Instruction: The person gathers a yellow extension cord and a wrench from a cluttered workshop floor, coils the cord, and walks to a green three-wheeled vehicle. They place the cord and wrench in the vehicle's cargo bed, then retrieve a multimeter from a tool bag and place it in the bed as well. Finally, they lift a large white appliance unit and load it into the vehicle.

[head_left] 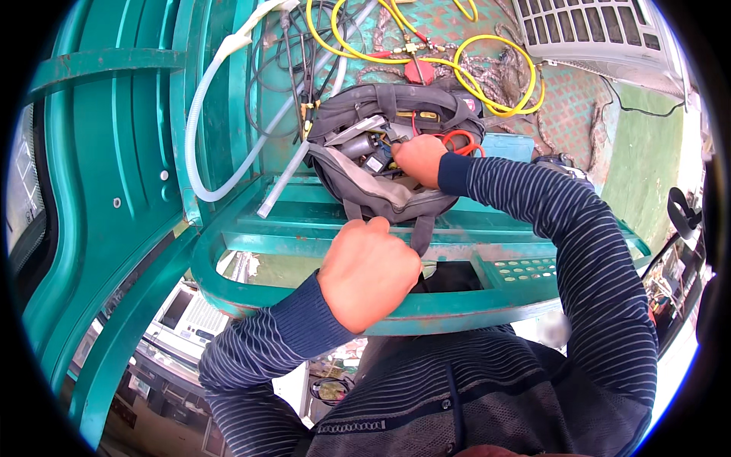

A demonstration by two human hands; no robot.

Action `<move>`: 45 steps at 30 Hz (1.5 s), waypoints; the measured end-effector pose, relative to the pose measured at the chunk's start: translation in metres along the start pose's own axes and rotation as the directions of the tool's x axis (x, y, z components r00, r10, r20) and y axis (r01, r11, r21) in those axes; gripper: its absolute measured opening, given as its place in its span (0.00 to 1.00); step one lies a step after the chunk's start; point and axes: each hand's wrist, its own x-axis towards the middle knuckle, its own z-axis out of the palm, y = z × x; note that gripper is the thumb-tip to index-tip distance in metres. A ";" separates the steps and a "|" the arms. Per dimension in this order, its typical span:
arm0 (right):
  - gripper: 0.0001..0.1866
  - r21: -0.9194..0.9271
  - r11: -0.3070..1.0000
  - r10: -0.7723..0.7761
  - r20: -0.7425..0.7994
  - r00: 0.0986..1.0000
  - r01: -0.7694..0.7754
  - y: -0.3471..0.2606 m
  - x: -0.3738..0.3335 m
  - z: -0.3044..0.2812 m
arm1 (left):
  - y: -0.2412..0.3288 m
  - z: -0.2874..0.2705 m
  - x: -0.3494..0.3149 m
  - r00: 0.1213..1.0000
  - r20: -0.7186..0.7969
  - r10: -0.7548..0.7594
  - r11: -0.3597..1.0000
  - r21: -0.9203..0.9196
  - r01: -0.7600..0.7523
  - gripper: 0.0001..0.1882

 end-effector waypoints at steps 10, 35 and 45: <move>0.09 -0.027 0.980 -0.199 -0.032 0.979 0.198 -0.027 0.066 0.068 | 0.003 -0.006 0.001 0.997 0.069 -0.040 0.999 -0.017 0.041 0.16; 0.29 0.543 0.839 0.231 -0.432 0.872 0.047 -0.022 -0.102 -0.099 | -0.001 -0.006 0.001 0.983 0.073 -0.169 0.983 -0.057 0.173 0.19; 0.32 -0.087 0.977 -0.162 -0.896 0.413 0.193 -0.077 -0.185 -0.168 | 0.030 -0.033 0.029 0.990 -0.106 -0.095 -0.537 -0.832 -0.141 0.39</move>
